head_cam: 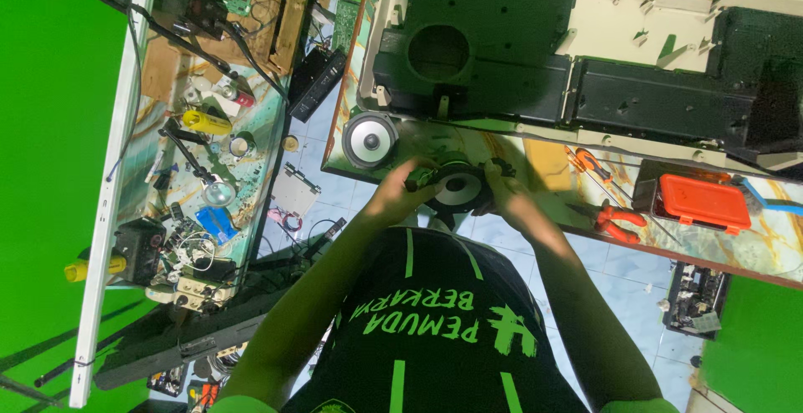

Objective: The person manipulates two speakers by hand, placing them into a plastic casing and using a screwdriver to secure components.

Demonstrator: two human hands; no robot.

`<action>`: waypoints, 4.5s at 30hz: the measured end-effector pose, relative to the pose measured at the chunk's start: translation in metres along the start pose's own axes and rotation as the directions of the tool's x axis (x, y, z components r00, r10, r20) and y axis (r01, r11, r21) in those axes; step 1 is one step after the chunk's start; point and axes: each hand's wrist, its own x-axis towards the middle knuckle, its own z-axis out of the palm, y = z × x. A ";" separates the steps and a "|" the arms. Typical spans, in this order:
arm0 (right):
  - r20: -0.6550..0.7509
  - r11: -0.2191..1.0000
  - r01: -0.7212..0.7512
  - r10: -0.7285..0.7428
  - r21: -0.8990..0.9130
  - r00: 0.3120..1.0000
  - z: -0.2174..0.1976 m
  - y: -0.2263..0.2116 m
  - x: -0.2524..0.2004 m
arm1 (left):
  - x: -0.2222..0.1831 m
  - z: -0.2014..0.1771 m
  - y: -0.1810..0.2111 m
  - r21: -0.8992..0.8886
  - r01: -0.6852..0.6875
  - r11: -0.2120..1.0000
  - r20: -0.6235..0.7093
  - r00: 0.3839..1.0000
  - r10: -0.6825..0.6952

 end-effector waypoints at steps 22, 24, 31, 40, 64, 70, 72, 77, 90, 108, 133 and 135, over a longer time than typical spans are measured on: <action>-0.119 0.991 -0.007 -0.010 -0.135 0.993 -0.001 0.014 -0.005 | -0.001 -0.005 0.009 -0.074 0.084 0.994 0.040 0.996 -0.081; -0.152 0.985 -0.017 -0.010 -0.174 0.988 0.001 0.004 -0.010 | 0.000 -0.006 0.014 -0.174 0.282 0.943 0.072 0.959 -0.274; -0.299 0.932 0.168 -0.269 -0.322 0.915 0.012 -0.071 -0.043 | 0.005 -0.020 0.025 -0.309 0.005 0.951 -0.046 0.999 -0.020; -0.421 0.892 0.285 -0.422 -0.351 0.803 0.018 -0.172 -0.039 | 0.057 -0.069 0.060 -0.402 -0.123 0.908 -0.185 0.981 0.051; -0.508 0.756 -0.012 -0.428 -0.654 0.747 -0.003 -0.247 0.086 | 0.210 -0.119 -0.018 0.376 -0.367 0.851 -0.347 0.796 0.496; -0.468 0.650 -0.170 -0.318 -0.741 0.825 -0.005 -0.248 0.093 | 0.215 -0.116 -0.026 0.380 -0.330 0.864 -0.275 0.852 0.446; -0.460 0.633 -0.223 -0.238 -0.742 0.856 -0.004 -0.247 0.095 | 0.216 -0.118 -0.026 0.388 -0.322 0.864 -0.225 0.876 0.427; -0.424 0.566 -0.170 -0.353 -0.807 0.834 0.000 -0.241 0.093 | 0.216 -0.121 -0.019 0.374 -0.349 0.859 -0.257 0.851 0.458; -0.665 0.818 0.069 -0.510 -0.571 0.546 0.030 -0.224 0.088 | 0.186 -0.125 0.028 0.662 -0.079 0.745 -0.339 0.855 0.393; -0.724 0.845 0.398 -0.519 -0.356 0.455 0.043 -0.207 0.109 | 0.204 -0.119 -0.001 0.439 -0.094 0.894 -0.326 0.910 0.256; -0.720 0.838 0.248 -0.545 -0.486 0.430 0.042 -0.199 0.114 | 0.204 -0.126 0.007 0.602 -0.166 0.781 -0.337 0.834 0.438; -0.736 0.859 0.223 -0.511 -0.462 0.444 0.042 -0.201 0.113 | 0.204 -0.125 0.006 0.593 -0.162 0.788 -0.352 0.828 0.436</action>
